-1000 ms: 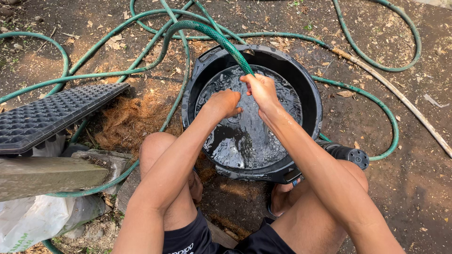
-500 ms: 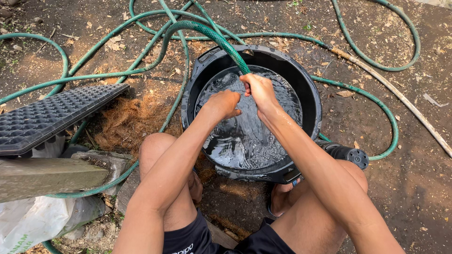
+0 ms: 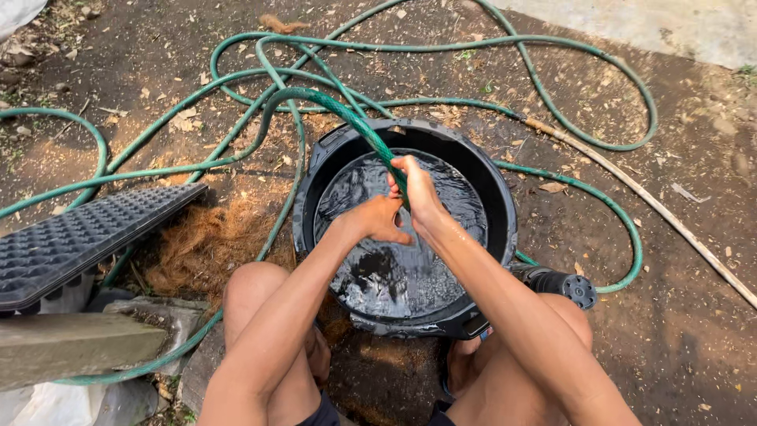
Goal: The person sits on the ground and washes a black plastic cylindrical part using a sponge and water from a bucket. They scrub the exterior and interior surfaces repeatedly, rinse the part, and place it aside.
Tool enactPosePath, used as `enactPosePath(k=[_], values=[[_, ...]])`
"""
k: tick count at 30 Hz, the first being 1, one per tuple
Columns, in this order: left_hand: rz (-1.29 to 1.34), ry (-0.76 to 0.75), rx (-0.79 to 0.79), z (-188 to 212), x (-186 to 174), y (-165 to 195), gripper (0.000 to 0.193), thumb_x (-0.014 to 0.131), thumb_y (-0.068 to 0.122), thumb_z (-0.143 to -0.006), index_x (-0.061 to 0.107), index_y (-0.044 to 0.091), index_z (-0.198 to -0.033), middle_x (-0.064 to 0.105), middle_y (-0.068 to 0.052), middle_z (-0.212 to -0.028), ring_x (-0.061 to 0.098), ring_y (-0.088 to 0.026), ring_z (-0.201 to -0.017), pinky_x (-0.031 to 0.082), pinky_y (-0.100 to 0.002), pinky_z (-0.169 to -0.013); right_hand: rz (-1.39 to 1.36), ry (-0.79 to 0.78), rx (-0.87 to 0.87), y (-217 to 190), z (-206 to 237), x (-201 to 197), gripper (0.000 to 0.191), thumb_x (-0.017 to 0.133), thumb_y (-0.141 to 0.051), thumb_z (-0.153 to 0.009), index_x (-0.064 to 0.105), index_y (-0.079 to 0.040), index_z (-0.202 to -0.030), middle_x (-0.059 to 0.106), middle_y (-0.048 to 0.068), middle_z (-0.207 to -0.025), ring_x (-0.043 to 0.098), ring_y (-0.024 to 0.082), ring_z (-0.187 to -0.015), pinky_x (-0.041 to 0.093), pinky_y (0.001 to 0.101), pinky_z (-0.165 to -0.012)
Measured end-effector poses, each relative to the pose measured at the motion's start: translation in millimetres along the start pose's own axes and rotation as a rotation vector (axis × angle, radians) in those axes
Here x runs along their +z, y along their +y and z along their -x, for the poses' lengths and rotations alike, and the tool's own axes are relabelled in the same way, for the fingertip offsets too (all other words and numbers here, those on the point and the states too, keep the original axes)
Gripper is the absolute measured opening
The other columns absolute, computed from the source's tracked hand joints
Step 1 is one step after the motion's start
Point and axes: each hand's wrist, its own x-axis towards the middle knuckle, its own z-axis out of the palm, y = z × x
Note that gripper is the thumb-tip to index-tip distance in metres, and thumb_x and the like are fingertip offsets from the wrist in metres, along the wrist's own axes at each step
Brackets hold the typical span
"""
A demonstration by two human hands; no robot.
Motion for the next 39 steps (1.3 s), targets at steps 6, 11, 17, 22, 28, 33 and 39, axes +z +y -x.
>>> enactPosePath(k=[6,11,17,22,28,33,39], values=[[0.343,0.15,0.109,-18.7,29.0,-14.1,0.044,0.073,0.035,-0.083,0.065,-0.003,-0.104,0.074,-0.015,-0.097,0.076,-0.03,-0.086,0.06,-0.04,-0.078,0.022,0.018,0.132,1.3,-3.5,-6.1,0.036,0.059,-0.043,-0.089,0.059,-0.01,-0.075,0.054,0.001,-0.07,0.053,0.013,-0.062,0.036,0.0318,-0.056],[0.494,0.322,0.037,-28.7,42.7,-13.4,0.031,0.072,0.023,-0.081,0.068,-0.002,-0.1,0.074,-0.015,-0.084,0.074,-0.024,-0.075,0.058,-0.039,-0.07,-0.024,-0.057,-0.041,9.5,-14.2,-12.8,0.039,0.06,-0.041,-0.09,0.065,-0.004,-0.079,0.062,0.005,-0.073,0.059,0.015,-0.068,0.048,0.03,-0.068],[0.428,0.491,0.048,-24.8,36.5,3.3,0.03,0.076,0.023,-0.079,0.067,-0.002,-0.094,0.068,-0.012,-0.075,0.066,-0.022,-0.066,0.051,-0.039,-0.062,-0.004,-0.121,-0.06,4.7,-13.4,-20.5,0.039,0.058,-0.04,-0.092,0.069,-0.003,-0.086,0.065,0.005,-0.078,0.061,0.014,-0.073,0.049,0.0302,-0.072],[0.363,0.465,0.038,-22.6,30.2,12.2,0.024,0.075,0.02,-0.079,0.068,-0.002,-0.085,0.068,-0.012,-0.074,0.067,-0.022,-0.066,0.052,-0.039,-0.062,0.037,-0.144,-0.113,-5.5,-10.2,-22.9,0.035,0.063,-0.037,-0.09,0.069,-0.003,-0.091,0.069,0.003,-0.084,0.063,0.012,-0.078,0.052,0.03,-0.077],[0.471,0.591,0.319,-31.8,29.2,15.1,0.024,0.073,0.015,-0.079,0.067,-0.002,-0.095,0.073,-0.011,-0.083,0.071,-0.018,-0.076,0.055,-0.037,-0.066,0.678,-0.106,-0.344,-22.1,-2.5,-30.9,0.037,0.073,-0.037,-0.086,0.074,-0.003,-0.1,0.071,0.008,-0.088,0.066,0.018,-0.084,0.053,0.0362,-0.076],[0.437,0.552,0.119,-36.7,21.8,14.7,0.023,0.079,0.023,-0.083,0.072,0.002,-0.092,0.073,-0.007,-0.076,0.068,-0.015,-0.068,0.053,-0.034,-0.063,0.908,0.017,-0.651,-52.8,15.7,-54.0,0.036,0.076,-0.032,-0.084,0.075,-0.005,-0.107,0.071,0.018,-0.101,0.072,0.028,-0.094,0.055,0.0373,-0.082],[0.473,0.66,0.134,-32.4,0.1,8.9,0.014,0.082,0.02,-0.086,0.079,0.008,-0.093,0.073,-0.002,-0.076,0.064,-0.011,-0.067,0.052,-0.029,-0.062,0.889,0.107,-0.646,-88.7,36.8,-88.7,0.03,0.072,-0.027,-0.09,0.074,-0.004,-0.109,0.074,0.013,-0.103,0.074,0.024,-0.092,0.057,0.0363,-0.083]])
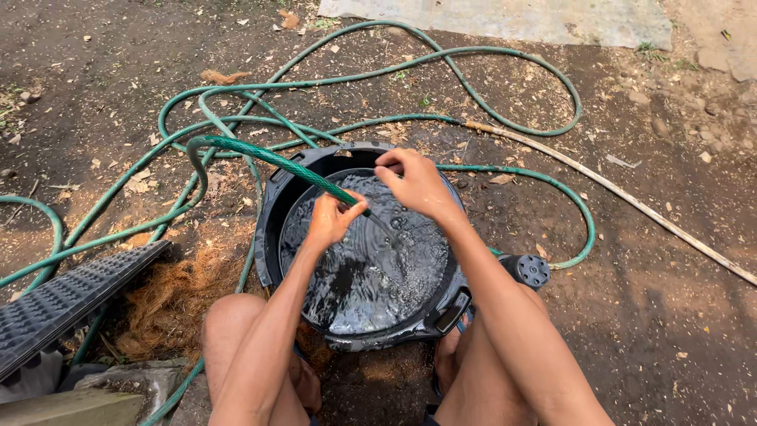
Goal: The person sits on the ground and washes a black plastic cylindrical part using a sponge and water from a bucket. They scrub the exterior and interior surfaces repeatedly, rinse the part, and place it aside.
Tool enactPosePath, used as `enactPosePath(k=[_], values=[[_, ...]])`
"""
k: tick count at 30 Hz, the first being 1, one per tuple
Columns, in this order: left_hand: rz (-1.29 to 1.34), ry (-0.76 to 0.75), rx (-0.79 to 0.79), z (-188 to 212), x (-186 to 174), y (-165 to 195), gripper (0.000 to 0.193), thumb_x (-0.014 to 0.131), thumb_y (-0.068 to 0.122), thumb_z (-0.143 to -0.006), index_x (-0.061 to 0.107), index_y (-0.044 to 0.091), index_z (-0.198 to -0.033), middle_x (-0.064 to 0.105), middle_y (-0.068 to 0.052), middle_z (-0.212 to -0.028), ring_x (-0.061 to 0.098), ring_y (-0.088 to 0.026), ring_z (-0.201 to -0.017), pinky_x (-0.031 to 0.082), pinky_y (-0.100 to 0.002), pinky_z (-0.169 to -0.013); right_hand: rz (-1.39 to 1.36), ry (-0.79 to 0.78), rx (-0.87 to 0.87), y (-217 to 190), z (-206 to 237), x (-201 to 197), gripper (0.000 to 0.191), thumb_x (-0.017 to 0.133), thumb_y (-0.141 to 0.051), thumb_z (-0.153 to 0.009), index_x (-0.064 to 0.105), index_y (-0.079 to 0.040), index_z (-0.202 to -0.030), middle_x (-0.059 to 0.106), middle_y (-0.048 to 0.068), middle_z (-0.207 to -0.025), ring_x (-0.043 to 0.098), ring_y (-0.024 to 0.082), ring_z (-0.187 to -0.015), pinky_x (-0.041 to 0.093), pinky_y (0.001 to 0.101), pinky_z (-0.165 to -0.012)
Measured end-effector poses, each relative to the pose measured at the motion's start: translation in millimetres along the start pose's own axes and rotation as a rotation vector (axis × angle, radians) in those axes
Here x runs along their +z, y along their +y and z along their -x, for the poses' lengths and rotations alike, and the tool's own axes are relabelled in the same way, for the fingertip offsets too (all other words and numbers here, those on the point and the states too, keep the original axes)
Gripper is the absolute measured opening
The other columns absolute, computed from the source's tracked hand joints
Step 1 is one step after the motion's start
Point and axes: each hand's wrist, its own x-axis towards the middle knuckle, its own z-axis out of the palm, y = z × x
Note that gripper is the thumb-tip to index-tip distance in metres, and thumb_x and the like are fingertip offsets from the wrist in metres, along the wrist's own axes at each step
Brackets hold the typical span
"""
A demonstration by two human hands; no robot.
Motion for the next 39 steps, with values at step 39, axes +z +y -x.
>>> enactPosePath(k=[39], values=[[-0.026,0.111,-0.121,17.9,27.1,-46.2,0.016,0.078,0.02,-0.083,0.074,0.006,-0.087,0.074,-0.009,-0.078,0.073,-0.022,-0.073,0.056,-0.035,-0.067,0.314,-0.292,0.013,32.0,1.7,-14.9,0.025,0.067,-0.024,-0.09,0.072,-0.004,-0.103,0.076,0.016,-0.096,0.074,0.029,-0.09,0.057,0.0415,-0.08]])
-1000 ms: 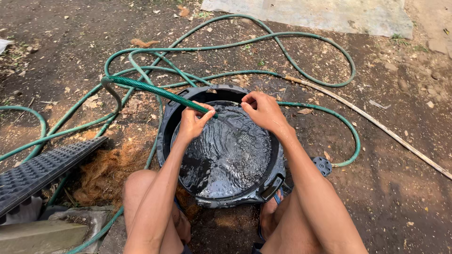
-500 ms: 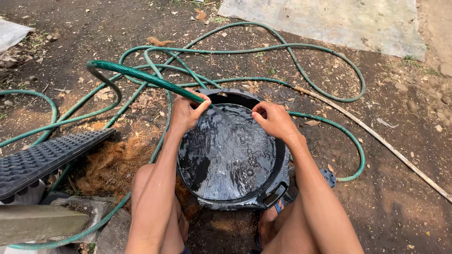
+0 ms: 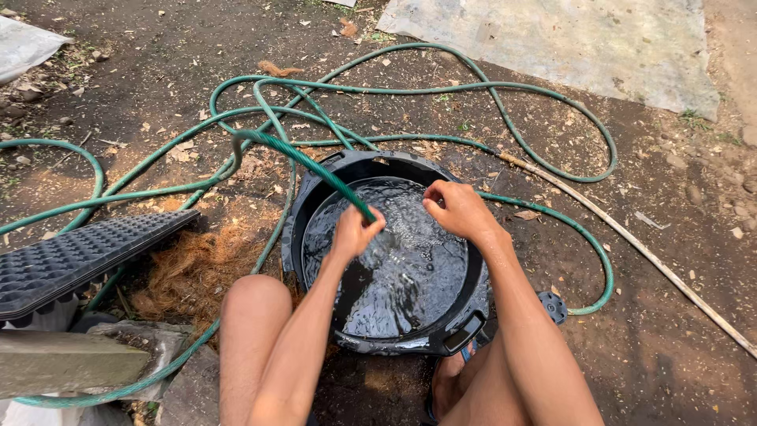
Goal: The person sits on the ground and washes a black plastic cylindrical part using a sponge and water from a bucket. They scrub the exterior and interior surfaces repeatedly, rinse the part, and place it aside.
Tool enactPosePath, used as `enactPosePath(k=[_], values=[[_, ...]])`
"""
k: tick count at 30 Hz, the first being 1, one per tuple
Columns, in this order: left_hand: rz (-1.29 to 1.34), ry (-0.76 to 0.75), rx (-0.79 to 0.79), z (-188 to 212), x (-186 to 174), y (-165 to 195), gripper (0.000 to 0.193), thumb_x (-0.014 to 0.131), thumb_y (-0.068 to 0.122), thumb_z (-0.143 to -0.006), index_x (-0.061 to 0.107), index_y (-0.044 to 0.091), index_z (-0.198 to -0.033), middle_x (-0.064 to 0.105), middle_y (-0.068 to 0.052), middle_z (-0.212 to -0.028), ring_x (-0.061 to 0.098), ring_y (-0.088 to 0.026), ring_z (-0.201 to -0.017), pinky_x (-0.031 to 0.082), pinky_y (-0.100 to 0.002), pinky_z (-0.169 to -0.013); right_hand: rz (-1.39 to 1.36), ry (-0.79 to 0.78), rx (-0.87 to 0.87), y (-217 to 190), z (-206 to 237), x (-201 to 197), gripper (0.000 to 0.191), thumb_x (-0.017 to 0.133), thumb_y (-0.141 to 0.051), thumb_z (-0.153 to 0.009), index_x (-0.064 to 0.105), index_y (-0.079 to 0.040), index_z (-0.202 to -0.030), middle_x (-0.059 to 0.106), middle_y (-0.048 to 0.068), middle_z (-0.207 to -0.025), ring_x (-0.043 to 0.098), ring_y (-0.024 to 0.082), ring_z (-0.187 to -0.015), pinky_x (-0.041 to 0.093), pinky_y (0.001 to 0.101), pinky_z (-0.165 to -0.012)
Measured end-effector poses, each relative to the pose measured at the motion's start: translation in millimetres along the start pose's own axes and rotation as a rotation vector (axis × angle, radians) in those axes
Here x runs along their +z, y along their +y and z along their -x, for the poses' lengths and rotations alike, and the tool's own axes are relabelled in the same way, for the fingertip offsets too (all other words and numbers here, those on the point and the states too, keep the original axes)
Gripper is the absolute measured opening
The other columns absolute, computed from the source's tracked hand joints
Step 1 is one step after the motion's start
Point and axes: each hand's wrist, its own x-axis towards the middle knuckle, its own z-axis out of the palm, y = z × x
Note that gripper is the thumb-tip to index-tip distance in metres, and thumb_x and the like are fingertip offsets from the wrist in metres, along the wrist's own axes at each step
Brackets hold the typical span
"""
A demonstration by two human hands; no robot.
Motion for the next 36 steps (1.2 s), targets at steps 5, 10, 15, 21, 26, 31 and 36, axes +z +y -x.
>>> enactPosePath(k=[5,10,15,21,26,31,36], values=[[-0.137,0.055,0.036,78.2,51.8,-51.9,0.025,0.079,0.019,-0.086,0.067,0.003,-0.101,0.067,-0.017,-0.094,0.069,-0.035,-0.086,0.054,-0.043,-0.075,0.031,-0.033,-0.043,0.8,5.7,-7.2,0.024,0.067,-0.024,-0.089,0.071,-0.004,-0.102,0.075,0.015,-0.095,0.073,0.03,-0.09,0.056,0.0426,-0.081],[-0.069,-0.041,-0.22,131.7,75.9,-72.2,0.025,0.084,0.02,-0.074,0.075,0.01,-0.095,0.07,-0.013,-0.099,0.074,-0.033,-0.09,0.056,-0.042,-0.078,0.066,-0.048,-0.093,3.7,14.9,-8.2,0.025,0.068,-0.026,-0.09,0.071,-0.004,-0.103,0.074,0.017,-0.095,0.071,0.033,-0.089,0.055,0.0444,-0.08],[-0.091,-0.134,-0.313,126.4,77.9,-65.7,0.029,0.089,0.027,-0.072,0.079,0.011,-0.095,0.077,-0.011,-0.093,0.074,-0.032,-0.09,0.057,-0.042,-0.078,0.031,-0.088,-0.04,0.7,20.4,-9.9,0.026,0.067,-0.025,-0.09,0.07,-0.003,-0.104,0.074,0.017,-0.093,0.073,0.032,-0.087,0.056,0.0431,-0.079],[0.0,-0.091,-0.258,131.7,89.3,-52.9,0.03,0.082,0.03,-0.082,0.079,0.005,-0.098,0.075,-0.009,-0.082,0.072,-0.026,-0.077,0.054,-0.039,-0.07,0.062,-0.147,-0.021,0.8,16.4,-12.8,0.026,0.066,-0.024,-0.091,0.07,-0.003,-0.105,0.075,0.017,-0.095,0.073,0.032,-0.09,0.055,0.0438,-0.081],[0.321,-0.165,-0.547,119.4,93.3,-24.8,0.039,0.07,0.038,-0.095,0.074,0.0,-0.102,0.07,-0.006,-0.077,0.068,-0.017,-0.065,0.053,-0.033,-0.059,0.074,-0.215,-0.063,3.6,3.3,-3.6,0.029,0.068,-0.027,-0.09,0.07,-0.004,-0.107,0.076,0.016,-0.099,0.074,0.031,-0.093,0.056,0.0424,-0.083],[0.615,0.131,-0.425,85.7,92.5,1.0,0.037,0.066,0.034,-0.1,0.075,0.0,-0.108,0.069,-0.006,-0.077,0.072,-0.012,-0.07,0.051,-0.025,-0.059,0.047,-0.266,-0.096,9.2,-18.8,14.1,0.032,0.068,-0.03,-0.089,0.072,-0.006,-0.109,0.077,0.016,-0.101,0.075,0.031,-0.095,0.057,0.0408,-0.086],[1.027,0.532,-0.403,74.4,97.4,2.2,0.03,0.067,0.02,-0.101,0.069,-0.011,-0.103,0.068,-0.01,-0.085,0.074,-0.019,-0.073,0.058,-0.029,-0.066,0.114,-0.327,-0.001,23.5,-29.8,39.7,0.034,0.068,-0.035,-0.087,0.073,-0.009,-0.108,0.078,0.015,-0.103,0.074,0.032,-0.098,0.056,0.0421,-0.09]])
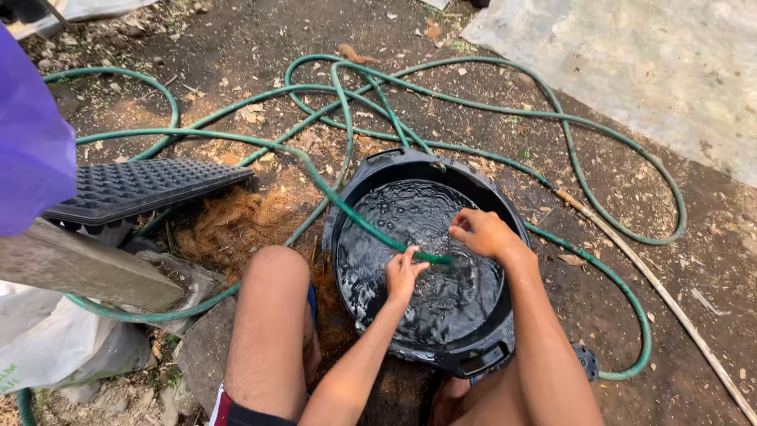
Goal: The person sits on the ground and washes a black plastic cylindrical part using a sponge and water from a bucket. They scrub the exterior and interior surfaces repeatedly, rinse the part, and place it aside.
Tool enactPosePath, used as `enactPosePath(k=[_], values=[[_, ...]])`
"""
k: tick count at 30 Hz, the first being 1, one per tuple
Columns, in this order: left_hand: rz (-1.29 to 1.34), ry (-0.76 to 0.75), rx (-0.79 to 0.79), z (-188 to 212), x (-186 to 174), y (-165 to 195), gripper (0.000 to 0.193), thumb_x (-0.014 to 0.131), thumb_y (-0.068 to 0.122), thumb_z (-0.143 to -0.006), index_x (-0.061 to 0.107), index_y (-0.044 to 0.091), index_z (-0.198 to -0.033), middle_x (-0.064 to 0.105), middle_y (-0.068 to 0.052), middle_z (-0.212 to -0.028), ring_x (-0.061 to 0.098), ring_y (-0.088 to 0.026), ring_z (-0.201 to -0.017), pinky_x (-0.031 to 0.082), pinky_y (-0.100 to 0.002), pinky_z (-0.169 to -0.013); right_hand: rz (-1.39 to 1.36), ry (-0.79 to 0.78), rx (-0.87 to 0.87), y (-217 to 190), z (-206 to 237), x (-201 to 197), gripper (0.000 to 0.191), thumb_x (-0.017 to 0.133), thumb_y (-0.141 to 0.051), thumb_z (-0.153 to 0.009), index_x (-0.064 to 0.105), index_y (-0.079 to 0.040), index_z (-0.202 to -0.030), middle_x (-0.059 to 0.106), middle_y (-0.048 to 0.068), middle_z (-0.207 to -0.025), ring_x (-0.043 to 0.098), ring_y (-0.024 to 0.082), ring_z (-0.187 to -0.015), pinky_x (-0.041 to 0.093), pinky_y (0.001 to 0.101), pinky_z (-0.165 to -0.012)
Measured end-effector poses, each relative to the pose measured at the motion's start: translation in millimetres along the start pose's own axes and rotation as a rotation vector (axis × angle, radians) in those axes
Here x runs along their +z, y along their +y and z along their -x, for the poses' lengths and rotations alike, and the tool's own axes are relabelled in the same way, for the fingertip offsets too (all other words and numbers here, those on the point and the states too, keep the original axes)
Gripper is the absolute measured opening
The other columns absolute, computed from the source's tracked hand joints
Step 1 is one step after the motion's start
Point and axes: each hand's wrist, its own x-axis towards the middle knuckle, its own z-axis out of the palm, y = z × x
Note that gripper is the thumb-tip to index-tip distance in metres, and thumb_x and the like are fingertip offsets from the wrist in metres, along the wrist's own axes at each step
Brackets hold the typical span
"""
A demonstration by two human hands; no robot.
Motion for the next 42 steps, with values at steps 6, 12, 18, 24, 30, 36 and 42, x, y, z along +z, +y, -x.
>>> enactPosePath(k=[6,12,18,24,30,36,42], values=[[-0.294,0.421,0.149,36.5,-35.7,-10.8,0.029,0.073,0.014,-0.082,0.071,-0.001,-0.107,0.065,-0.014,-0.108,0.068,-0.022,-0.086,0.064,-0.037,-0.065,0.096,-0.141,0.106,18.4,-6.8,15.6,0.036,0.069,-0.039,-0.088,0.074,-0.011,-0.11,0.076,0.018,-0.107,0.072,0.036,-0.103,0.054,0.0434,-0.093],[0.232,0.79,-0.474,50.7,-51.9,-9.2,0.071,0.032,0.066,-0.103,0.065,0.003,-0.108,0.063,-0.015,-0.096,0.067,-0.025,-0.074,0.063,-0.037,-0.068,0.079,-0.061,0.027,20.7,9.9,14.1,0.039,0.066,-0.039,-0.089,0.071,-0.008,-0.112,0.076,0.019,-0.108,0.072,0.037,-0.103,0.055,0.0455,-0.092],[0.323,0.713,-0.368,38.0,-43.1,-12.7,0.079,0.032,0.073,-0.102,0.064,0.001,-0.111,0.059,-0.022,-0.088,0.064,-0.03,-0.076,0.066,-0.037,-0.072,0.049,-0.037,0.0,6.4,18.3,12.8,0.038,0.068,-0.037,-0.088,0.071,-0.006,-0.11,0.075,0.02,-0.109,0.071,0.037,-0.104,0.055,0.0444,-0.092],[0.276,0.695,-0.453,41.3,-45.1,-9.2,0.074,0.03,0.07,-0.098,0.059,0.003,-0.109,0.069,-0.024,-0.091,0.074,-0.034,-0.082,0.061,-0.039,-0.075,0.047,-0.031,-0.017,-0.4,17.7,9.4,0.038,0.068,-0.037,-0.088,0.071,-0.005,-0.108,0.076,0.02,-0.105,0.072,0.037,-0.102,0.055,0.0454,-0.091],[0.245,0.884,-0.315,48.2,-64.3,-4.1,0.08,0.027,0.073,-0.098,0.058,0.0,-0.103,0.064,-0.018,-0.103,0.071,-0.034,-0.095,0.061,-0.042,-0.073,0.02,-0.036,-0.006,-5.5,28.4,3.0,0.036,0.067,-0.036,-0.089,0.07,-0.006,-0.11,0.076,0.019,-0.104,0.072,0.036,-0.1,0.056,0.0452,-0.089],[0.417,1.06,-0.471,38.9,-76.8,4.2,0.091,0.029,0.09,-0.087,0.061,0.009,-0.115,0.06,-0.014,-0.122,0.063,-0.033,-0.111,0.043,-0.046,-0.082,0.026,-0.047,0.005,-6.7,36.5,-3.2,0.038,0.065,-0.036,-0.091,0.069,-0.006,-0.113,0.076,0.018,-0.106,0.071,0.036,-0.102,0.054,0.0451,-0.091],[0.397,0.641,-0.68,51.9,-75.7,-0.3,0.096,0.035,0.079,-0.09,0.02,0.019,-0.163,0.022,-0.008,-0.167,0.023,-0.033,-0.151,0.017,-0.063,-0.118,0.018,0.01,-0.011,-16.5,37.9,-19.8,0.042,0.07,-0.04,-0.089,0.07,-0.007,-0.116,0.074,0.019,-0.111,0.07,0.035,-0.105,0.054,0.0441,-0.093]])
